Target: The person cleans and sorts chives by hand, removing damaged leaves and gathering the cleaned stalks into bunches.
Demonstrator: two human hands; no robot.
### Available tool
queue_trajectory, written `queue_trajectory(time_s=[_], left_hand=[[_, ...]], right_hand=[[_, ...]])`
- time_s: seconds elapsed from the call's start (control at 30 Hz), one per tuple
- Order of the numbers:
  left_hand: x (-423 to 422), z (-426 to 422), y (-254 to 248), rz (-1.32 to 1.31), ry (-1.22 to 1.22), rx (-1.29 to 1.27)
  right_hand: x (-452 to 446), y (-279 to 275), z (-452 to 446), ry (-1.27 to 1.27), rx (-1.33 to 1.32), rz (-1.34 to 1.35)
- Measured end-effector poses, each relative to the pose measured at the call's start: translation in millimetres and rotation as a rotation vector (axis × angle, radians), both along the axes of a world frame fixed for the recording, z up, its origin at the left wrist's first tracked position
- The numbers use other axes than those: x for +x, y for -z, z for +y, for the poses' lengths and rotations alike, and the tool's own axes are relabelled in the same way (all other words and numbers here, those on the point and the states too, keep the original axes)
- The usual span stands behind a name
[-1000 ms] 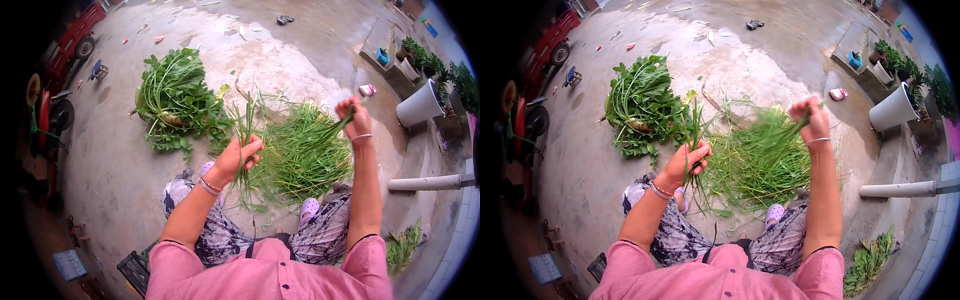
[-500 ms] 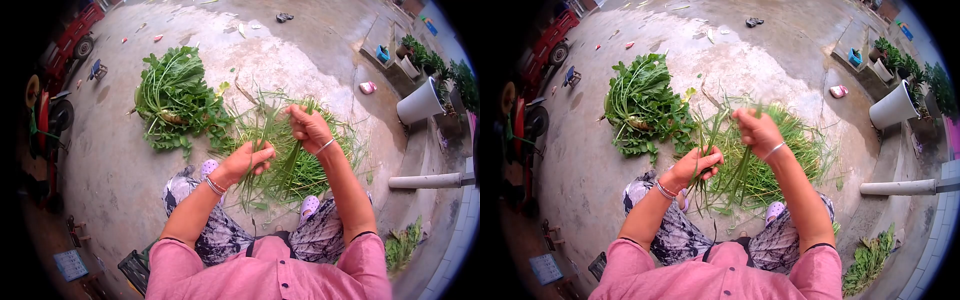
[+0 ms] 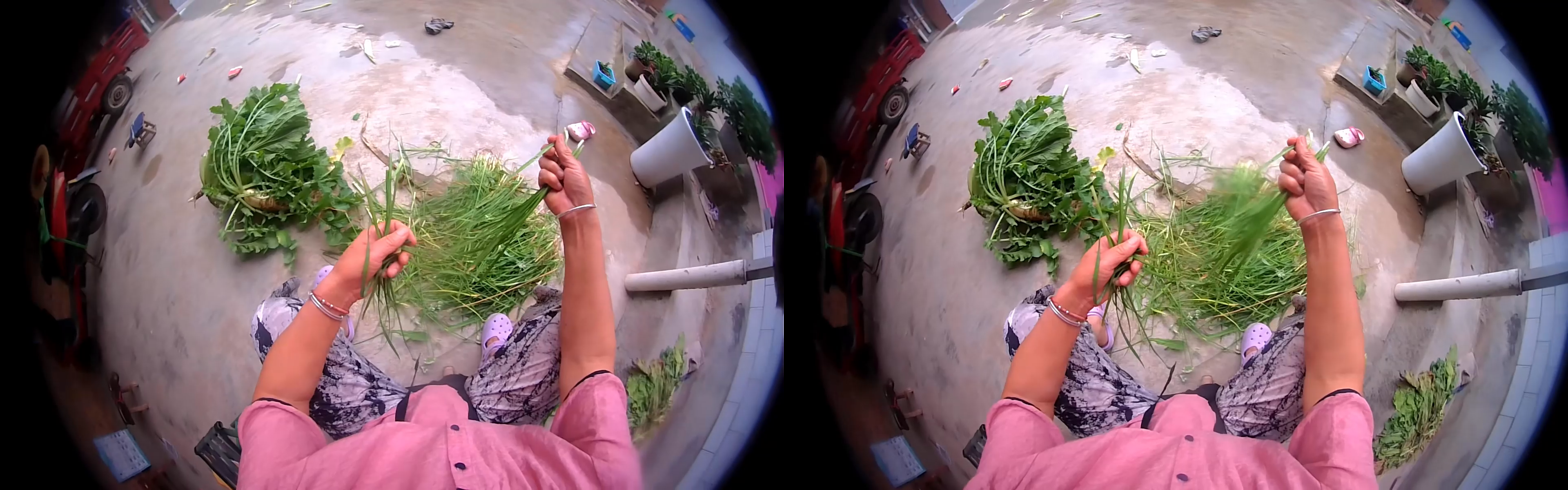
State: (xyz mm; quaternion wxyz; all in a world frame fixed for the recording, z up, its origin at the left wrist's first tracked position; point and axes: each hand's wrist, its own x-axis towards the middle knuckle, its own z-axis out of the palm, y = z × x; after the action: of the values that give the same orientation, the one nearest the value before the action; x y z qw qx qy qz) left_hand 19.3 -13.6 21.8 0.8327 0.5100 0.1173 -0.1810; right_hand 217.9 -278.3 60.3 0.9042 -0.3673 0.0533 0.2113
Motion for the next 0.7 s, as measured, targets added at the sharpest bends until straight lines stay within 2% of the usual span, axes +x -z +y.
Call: queue_trajectory(time_s=[0.37,0.47,0.6,0.7], left_hand=[[2.0,-2.8,-1.1,0.008,-0.066,0.068],[2.3,-4.6,-2.0,-0.061,-0.023,0.078],[2.0,-12.6,-9.6,-0.069,-0.033,0.008],[1.3,-13.5,-6.7,-0.109,0.003,0.047]], right_hand=[[-33.3,-4.3,38.6,-0.175,-0.230,-0.066],[-46.8,-7.0,53.8,-0.241,-0.264,-0.090],[-54.0,-4.2,66.4,-0.283,-0.244,-0.103],[-58.2,-5.8,74.4,-0.308,-0.216,-0.092]])
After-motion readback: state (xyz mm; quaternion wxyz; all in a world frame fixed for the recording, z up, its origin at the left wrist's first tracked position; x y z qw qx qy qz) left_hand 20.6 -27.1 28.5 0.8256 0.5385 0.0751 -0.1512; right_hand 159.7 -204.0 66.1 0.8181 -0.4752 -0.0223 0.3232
